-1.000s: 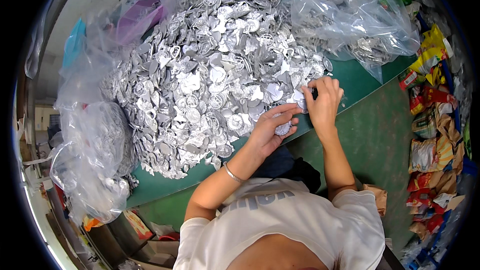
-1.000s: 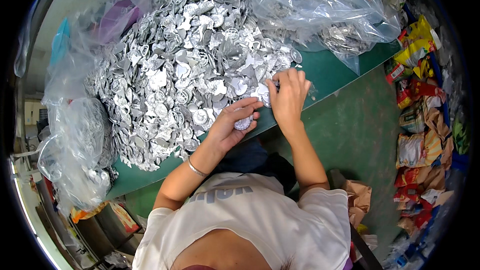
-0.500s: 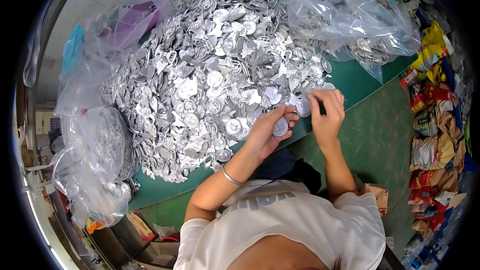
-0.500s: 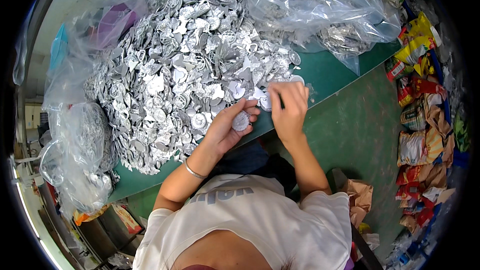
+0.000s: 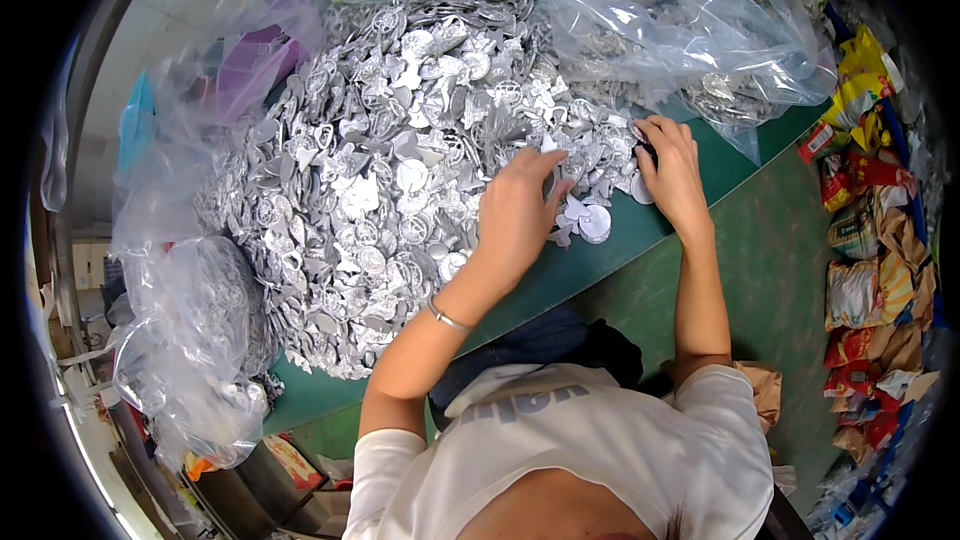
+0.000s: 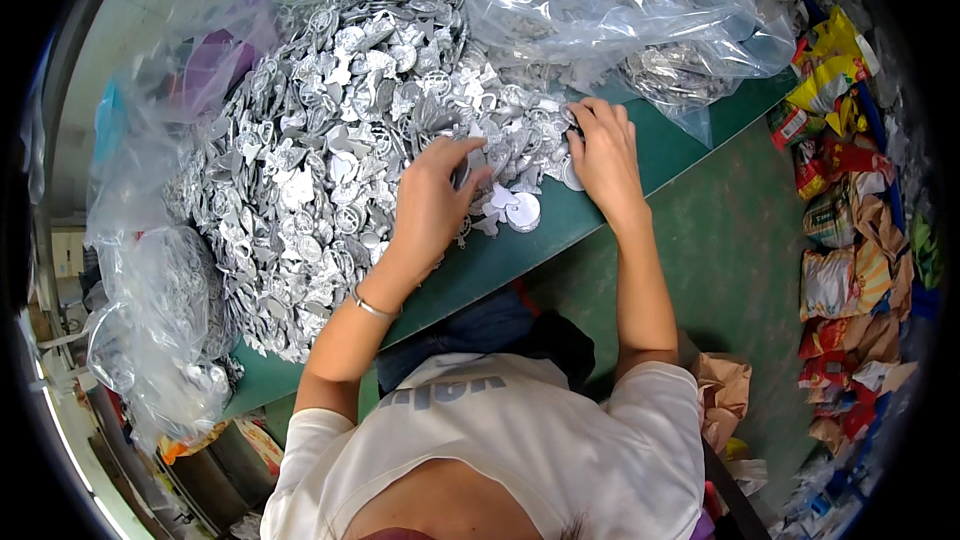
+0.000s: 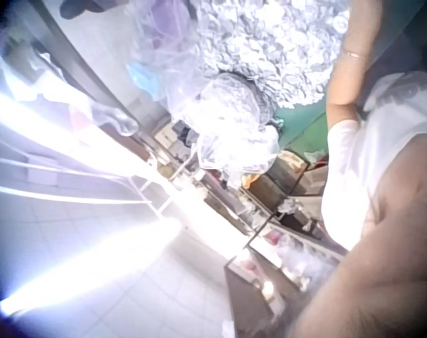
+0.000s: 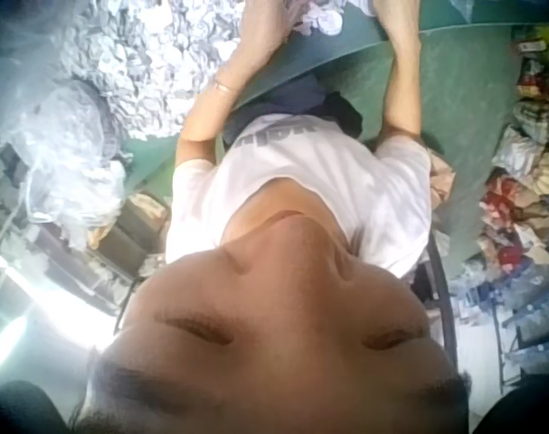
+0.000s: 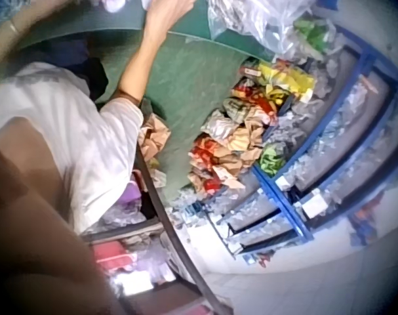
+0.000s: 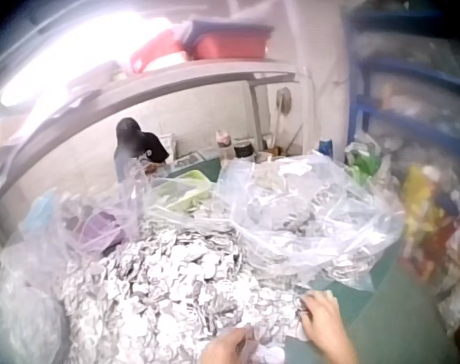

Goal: The person sorts small circular metal pieces from a large pile, picking them up individually or in small groups and placing them into clear plastic bags or containers on a table.

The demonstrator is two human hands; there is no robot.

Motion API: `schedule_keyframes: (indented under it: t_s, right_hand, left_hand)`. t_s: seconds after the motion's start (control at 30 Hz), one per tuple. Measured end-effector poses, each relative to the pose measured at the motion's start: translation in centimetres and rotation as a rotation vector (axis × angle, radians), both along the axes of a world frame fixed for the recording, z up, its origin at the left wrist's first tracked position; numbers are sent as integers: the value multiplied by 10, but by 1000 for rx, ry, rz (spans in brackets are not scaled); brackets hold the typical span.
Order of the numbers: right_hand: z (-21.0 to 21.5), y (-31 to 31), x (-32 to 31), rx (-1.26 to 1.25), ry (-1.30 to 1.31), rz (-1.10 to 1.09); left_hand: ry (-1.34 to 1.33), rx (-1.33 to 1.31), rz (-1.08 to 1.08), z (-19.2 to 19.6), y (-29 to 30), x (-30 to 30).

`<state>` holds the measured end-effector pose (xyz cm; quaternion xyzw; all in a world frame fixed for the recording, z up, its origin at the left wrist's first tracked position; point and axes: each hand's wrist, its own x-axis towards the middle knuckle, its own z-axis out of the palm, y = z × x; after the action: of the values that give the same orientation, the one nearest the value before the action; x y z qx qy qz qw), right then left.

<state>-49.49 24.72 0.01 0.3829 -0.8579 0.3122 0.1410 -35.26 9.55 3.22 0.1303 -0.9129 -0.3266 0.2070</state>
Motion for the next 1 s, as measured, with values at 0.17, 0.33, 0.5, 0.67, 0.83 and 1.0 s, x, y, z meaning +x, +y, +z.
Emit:
schedule_keyframes:
  t_s: [0.17, 0.33, 0.5, 0.67, 0.83, 1.0]
  right_hand:
    - [-14, 13, -15, -194, -83, 3]
    - [6, 30, 13, -1111, -1381, 273]
    - [2, 38, 45, -436, -1067, 280]
    - [3, 14, 84, 76, -431, 120]
    - [-6, 12, 89, -30, -327, 124]
    - [-15, 29, 76, -564, -917, 154]
  left_hand:
    - [-151, -33, -12, 4, -9, -18]
    - [-63, -6, 40, -2, -17, -12]
    - [-140, -60, 60, 3, -14, 17]
    - [-244, -170, 75, 2, -7, 34]
    - [-317, -276, -12, 1, -9, 40]
    - [-270, -229, 34, -1, -4, 38]
